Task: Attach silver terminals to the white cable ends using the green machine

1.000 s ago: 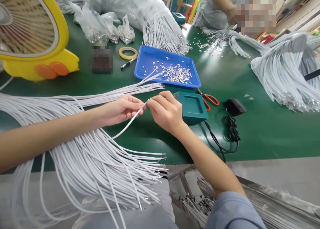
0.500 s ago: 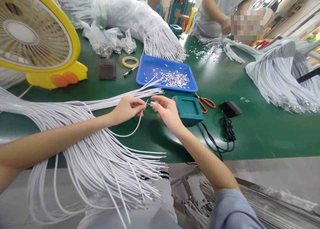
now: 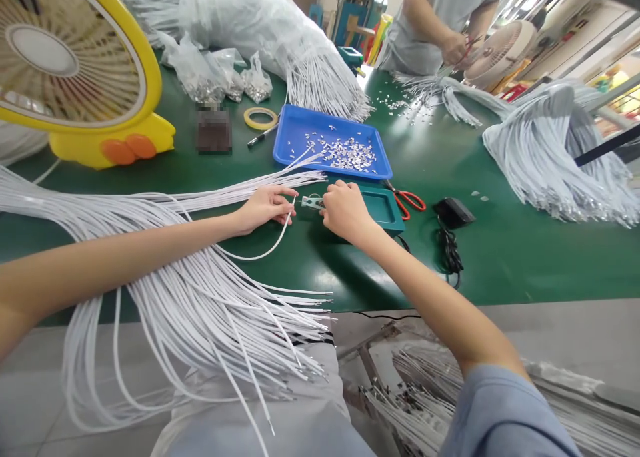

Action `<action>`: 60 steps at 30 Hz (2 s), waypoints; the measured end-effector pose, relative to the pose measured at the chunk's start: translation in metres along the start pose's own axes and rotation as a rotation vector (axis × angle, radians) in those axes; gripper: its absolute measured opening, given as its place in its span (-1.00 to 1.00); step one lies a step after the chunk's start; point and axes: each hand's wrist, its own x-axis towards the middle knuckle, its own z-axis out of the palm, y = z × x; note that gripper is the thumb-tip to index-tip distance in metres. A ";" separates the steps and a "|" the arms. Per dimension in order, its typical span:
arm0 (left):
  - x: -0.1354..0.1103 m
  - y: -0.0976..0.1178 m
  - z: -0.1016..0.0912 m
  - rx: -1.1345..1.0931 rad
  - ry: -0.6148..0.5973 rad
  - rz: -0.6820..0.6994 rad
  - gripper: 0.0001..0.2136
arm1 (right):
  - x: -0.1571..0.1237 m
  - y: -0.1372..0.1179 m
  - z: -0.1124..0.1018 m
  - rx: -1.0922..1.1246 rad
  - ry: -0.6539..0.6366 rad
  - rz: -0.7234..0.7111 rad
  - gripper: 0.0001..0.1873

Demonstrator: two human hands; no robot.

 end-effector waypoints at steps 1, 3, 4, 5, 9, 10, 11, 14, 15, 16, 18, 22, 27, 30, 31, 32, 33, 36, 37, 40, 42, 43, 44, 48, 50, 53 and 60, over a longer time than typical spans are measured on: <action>0.000 0.000 0.000 -0.004 -0.002 -0.008 -0.70 | 0.001 -0.001 -0.001 0.003 -0.017 -0.002 -0.80; 0.001 0.000 0.000 -0.005 0.000 -0.021 -0.70 | 0.002 -0.001 -0.003 0.011 -0.033 -0.002 -0.79; 0.001 0.000 0.000 -0.002 0.007 -0.027 -0.70 | 0.003 -0.002 -0.003 0.014 -0.035 -0.002 -0.79; 0.001 0.000 0.001 0.002 0.015 -0.033 -0.70 | 0.003 -0.002 -0.002 0.017 -0.037 -0.004 -0.79; 0.002 -0.001 0.000 0.035 0.033 -0.021 -0.73 | 0.004 -0.006 -0.002 0.030 -0.039 -0.027 -0.77; 0.002 -0.001 0.000 0.046 0.032 -0.015 -0.74 | 0.004 -0.007 -0.003 0.034 -0.039 -0.033 -0.77; 0.002 -0.001 0.000 0.057 0.031 -0.010 -0.76 | 0.004 -0.009 -0.003 0.036 -0.041 -0.038 -0.77; 0.002 -0.001 0.000 0.083 0.033 -0.003 -0.77 | 0.005 -0.011 -0.004 0.038 -0.051 -0.041 -0.78; 0.001 0.000 0.000 0.088 0.038 -0.005 -0.77 | 0.005 -0.009 -0.003 0.045 -0.044 -0.038 -0.78; 0.001 0.000 0.000 0.090 0.043 -0.008 -0.77 | 0.005 -0.007 -0.002 0.066 -0.032 -0.033 -0.77; 0.001 0.002 0.001 0.089 0.055 -0.019 -0.75 | 0.006 0.002 0.002 0.145 0.004 -0.015 -0.72; 0.000 0.004 0.001 0.078 0.055 -0.027 -0.74 | 0.009 0.020 0.012 0.290 0.062 0.082 -0.63; 0.001 0.000 -0.002 0.074 0.051 -0.008 -0.75 | 0.011 0.028 0.020 0.317 0.114 0.110 -0.58; 0.004 -0.002 -0.004 0.073 0.031 0.043 -0.74 | 0.011 0.033 0.021 0.326 0.134 0.101 -0.59; 0.005 -0.001 -0.004 0.076 0.027 0.067 -0.73 | 0.009 0.034 0.020 0.320 0.159 0.109 -0.59; 0.004 0.001 -0.003 0.080 0.027 0.093 -0.72 | 0.008 0.034 0.018 0.311 0.207 0.121 -0.60; 0.002 0.005 -0.001 0.085 0.027 0.119 -0.72 | 0.006 0.033 0.016 0.308 0.284 0.136 -0.60; -0.013 0.024 0.011 0.102 0.019 0.226 -0.74 | 0.002 0.020 0.011 0.434 0.640 0.145 -0.62; -0.022 0.031 0.017 0.121 0.012 0.288 -0.75 | 0.001 0.012 0.011 0.545 0.742 0.130 -0.62; -0.056 0.051 0.040 0.329 0.006 0.620 -0.81 | 0.004 -0.015 0.019 0.881 0.829 0.097 -0.70; -0.078 0.056 0.054 0.543 -0.012 0.974 -0.88 | 0.006 -0.032 0.029 0.960 0.769 0.011 -0.73; -0.087 0.056 0.060 0.651 -0.042 1.128 -0.88 | 0.006 -0.039 0.035 0.966 0.728 -0.055 -0.72; -0.094 0.054 0.064 0.752 -0.074 1.257 -0.87 | 0.006 -0.045 0.040 0.968 0.698 -0.108 -0.72; -0.109 0.042 0.073 0.992 -0.181 1.533 -0.82 | -0.001 -0.058 0.052 0.967 0.588 -0.237 -0.71; -0.110 0.037 0.074 1.016 -0.208 1.577 -0.82 | -0.003 -0.059 0.052 0.963 0.556 -0.272 -0.69; -0.112 0.034 0.075 1.021 -0.229 1.562 -0.83 | -0.005 -0.059 0.049 0.953 0.511 -0.312 -0.68; -0.113 0.022 0.077 0.968 -0.317 1.523 -0.83 | -0.003 -0.066 0.048 0.983 0.403 -0.357 -0.65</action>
